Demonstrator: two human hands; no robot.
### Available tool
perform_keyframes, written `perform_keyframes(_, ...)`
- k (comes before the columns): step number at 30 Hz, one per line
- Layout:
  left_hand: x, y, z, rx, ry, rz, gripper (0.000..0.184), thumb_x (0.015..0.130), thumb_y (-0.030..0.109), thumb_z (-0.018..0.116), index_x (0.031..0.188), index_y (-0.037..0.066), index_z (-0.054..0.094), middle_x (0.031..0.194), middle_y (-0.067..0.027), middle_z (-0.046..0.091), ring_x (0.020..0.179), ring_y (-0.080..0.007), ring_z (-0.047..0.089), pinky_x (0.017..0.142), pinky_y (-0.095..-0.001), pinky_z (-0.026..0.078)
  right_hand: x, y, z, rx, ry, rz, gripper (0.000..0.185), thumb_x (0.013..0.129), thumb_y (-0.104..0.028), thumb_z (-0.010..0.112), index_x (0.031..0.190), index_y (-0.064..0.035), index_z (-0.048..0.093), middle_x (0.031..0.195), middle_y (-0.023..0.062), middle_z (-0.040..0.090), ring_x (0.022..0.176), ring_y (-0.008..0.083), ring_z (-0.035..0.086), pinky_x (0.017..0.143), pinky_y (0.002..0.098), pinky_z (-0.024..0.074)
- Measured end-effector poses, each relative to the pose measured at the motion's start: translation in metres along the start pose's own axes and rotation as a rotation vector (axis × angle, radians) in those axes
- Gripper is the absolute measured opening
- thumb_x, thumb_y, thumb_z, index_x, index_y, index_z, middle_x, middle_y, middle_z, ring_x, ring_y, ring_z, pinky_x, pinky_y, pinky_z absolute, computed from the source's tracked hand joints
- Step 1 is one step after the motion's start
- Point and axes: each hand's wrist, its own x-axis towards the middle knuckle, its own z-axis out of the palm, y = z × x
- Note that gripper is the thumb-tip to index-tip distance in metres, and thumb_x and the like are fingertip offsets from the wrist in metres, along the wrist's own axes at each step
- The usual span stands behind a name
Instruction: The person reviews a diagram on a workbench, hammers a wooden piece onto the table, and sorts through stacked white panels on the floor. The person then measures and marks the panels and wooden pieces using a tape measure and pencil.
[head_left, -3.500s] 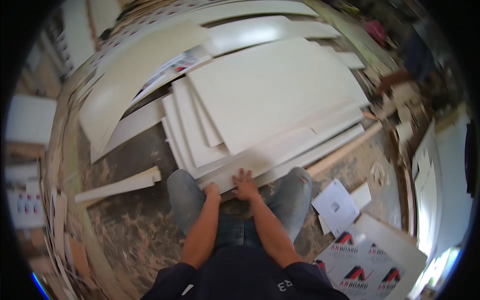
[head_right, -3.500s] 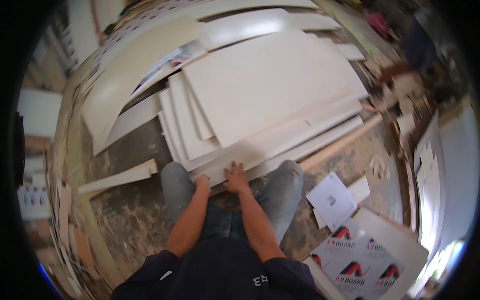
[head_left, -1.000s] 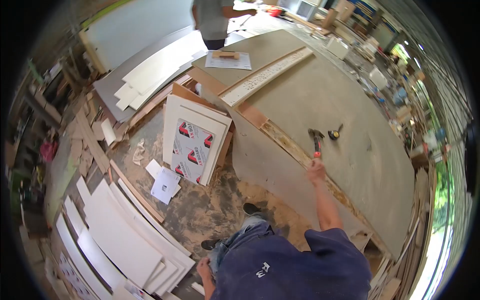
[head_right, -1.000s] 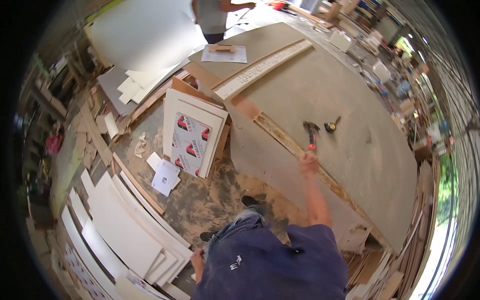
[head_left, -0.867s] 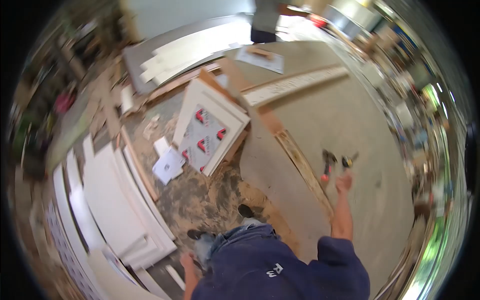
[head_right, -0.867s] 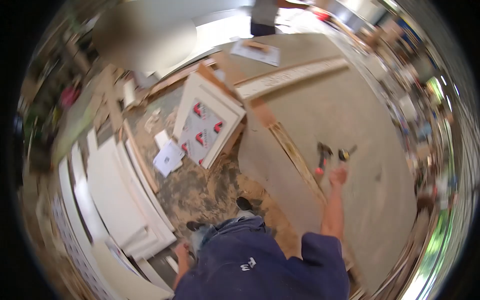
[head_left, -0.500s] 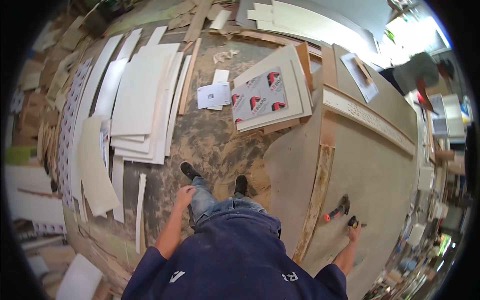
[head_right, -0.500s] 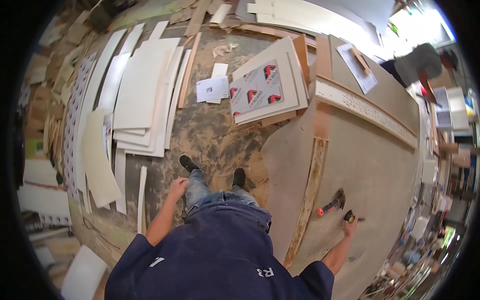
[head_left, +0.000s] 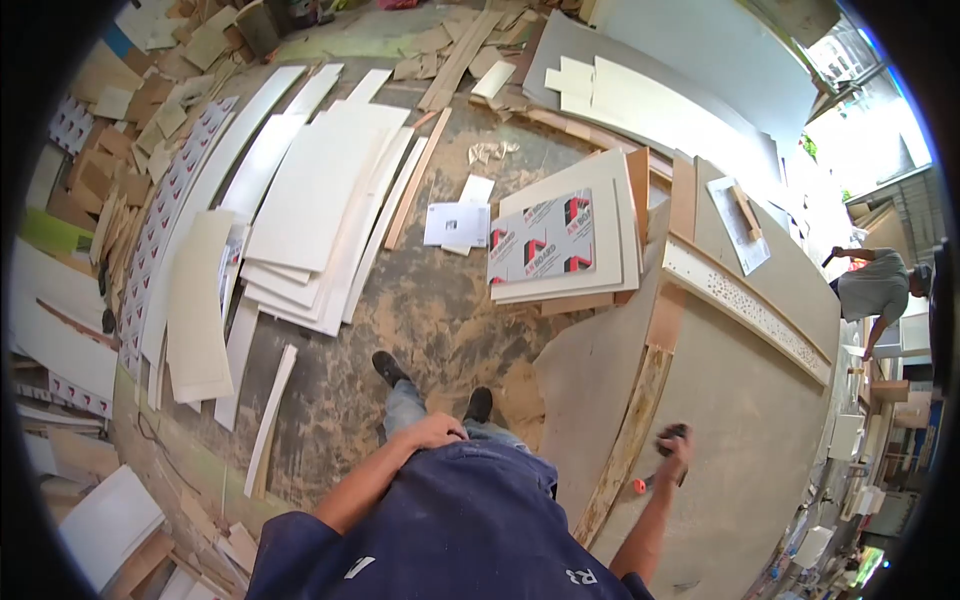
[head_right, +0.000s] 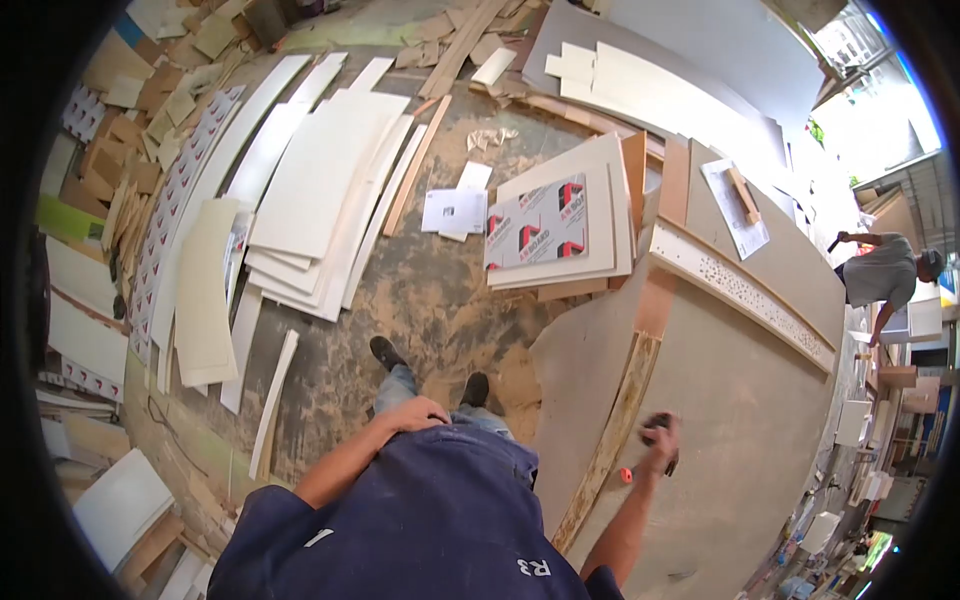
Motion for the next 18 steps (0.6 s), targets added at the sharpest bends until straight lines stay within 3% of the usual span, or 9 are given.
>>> perform_keyframes(3,0.015,0.014,-0.020,-0.006,-0.138,-0.239,0.028,0.088,0.021,0.060,0.108,0.005,0.071,0.102,-0.0134,0.072,0.096,-0.0290,0.067,0.085,-0.0370,0.051,-0.017,0.014,0.095,0.247,-0.447,0.242,0.028,0.069,-0.018,0.056,0.093,-0.0043,0.062,0.076,0.0094,0.063,0.063,0.0196,0.062,0.056,0.0314,0.0525)
perform_keyframes(6,0.028,0.028,-0.047,0.005,-0.100,-0.317,0.032,0.093,0.025,0.057,0.113,0.002,0.069,0.102,-0.0133,0.072,0.097,-0.0264,0.068,0.085,-0.0356,0.051,-0.045,0.036,0.186,0.184,-0.436,0.456,0.026,0.084,-0.025,0.059,0.095,-0.0022,0.061,0.076,0.0094,0.062,0.060,0.0200,0.062,0.051,0.0328,0.0522)
perform_keyframes(7,0.028,0.036,-0.055,-0.206,0.046,-0.335,0.037,0.096,0.029,0.054,0.117,0.002,0.067,0.105,-0.0127,0.071,0.099,-0.0249,0.067,0.086,-0.0353,0.051,-0.057,0.037,0.213,0.124,-0.465,0.489,0.026,0.085,-0.026,0.059,0.094,-0.0016,0.061,0.076,0.0095,0.062,0.059,0.0205,0.062,0.051,0.0333,0.0523)
perform_keyframes(8,0.029,0.037,-0.065,-0.412,0.185,-0.350,0.041,0.100,0.033,0.051,0.121,0.001,0.064,0.108,-0.0121,0.071,0.101,-0.0234,0.066,0.087,-0.0351,0.051,-0.069,0.035,0.240,-0.021,-0.542,0.466,0.029,0.085,-0.028,0.060,0.095,-0.0005,0.062,0.077,0.0096,0.063,0.060,0.0205,0.063,0.051,0.0330,0.0517)
perform_keyframes(9,0.030,0.032,-0.078,-0.572,0.112,-0.308,0.051,0.103,0.041,0.045,0.138,0.004,0.051,0.122,-0.0102,0.064,0.106,-0.0210,0.063,0.090,-0.0349,0.050,-0.079,0.031,0.268,-0.164,-0.607,0.445,0.032,0.085,-0.030,0.062,0.097,0.0007,0.062,0.078,0.0097,0.063,0.060,0.0206,0.063,0.051,0.0326,0.0512)
perform_keyframes(13,0.019,0.065,-0.132,-0.840,0.049,-0.316,0.064,0.100,0.045,0.050,0.149,0.008,0.031,0.132,-0.0079,0.054,0.105,-0.0200,0.063,0.091,-0.0351,0.051,-0.116,0.003,0.341,-0.521,-0.817,0.082,0.058,0.087,-0.041,0.063,0.124,0.0020,0.054,0.109,0.0263,0.065,0.104,0.0401,0.061,0.090,0.0424,0.0487)
perform_keyframes(14,0.019,0.070,-0.143,-0.810,0.004,-0.314,0.064,0.100,0.045,0.050,0.149,0.008,0.031,0.132,-0.0079,0.054,0.105,-0.0200,0.063,0.091,-0.0351,0.051,-0.121,0.006,0.354,-0.501,-0.768,0.087,0.058,0.087,-0.041,0.063,0.124,0.0020,0.054,0.109,0.0263,0.065,0.104,0.0401,0.061,0.090,0.0424,0.0487)
perform_keyframes(16,0.020,0.072,-0.162,-0.952,0.091,-0.315,0.060,0.100,0.044,0.052,0.143,0.004,0.039,0.123,-0.0083,0.059,0.102,-0.0200,0.064,0.086,-0.0355,0.054,-0.127,0.002,0.377,-0.451,-0.791,-0.345,0.060,0.088,-0.042,0.063,0.128,0.0010,0.052,0.110,0.0252,0.065,0.103,0.0414,0.062,0.089,0.0432,0.0496)
perform_keyframes(18,0.023,0.045,-0.180,-0.914,0.096,-0.338,0.048,0.100,0.038,0.053,0.134,0.006,0.046,0.111,-0.0092,0.064,0.094,-0.0204,0.067,0.080,-0.0356,0.057,-0.128,-0.025,0.386,-0.464,-0.786,-0.361,0.061,0.089,-0.042,0.062,0.130,0.0012,0.050,0.110,0.0258,0.064,0.105,0.0430,0.060,0.091,0.0452,0.0483)
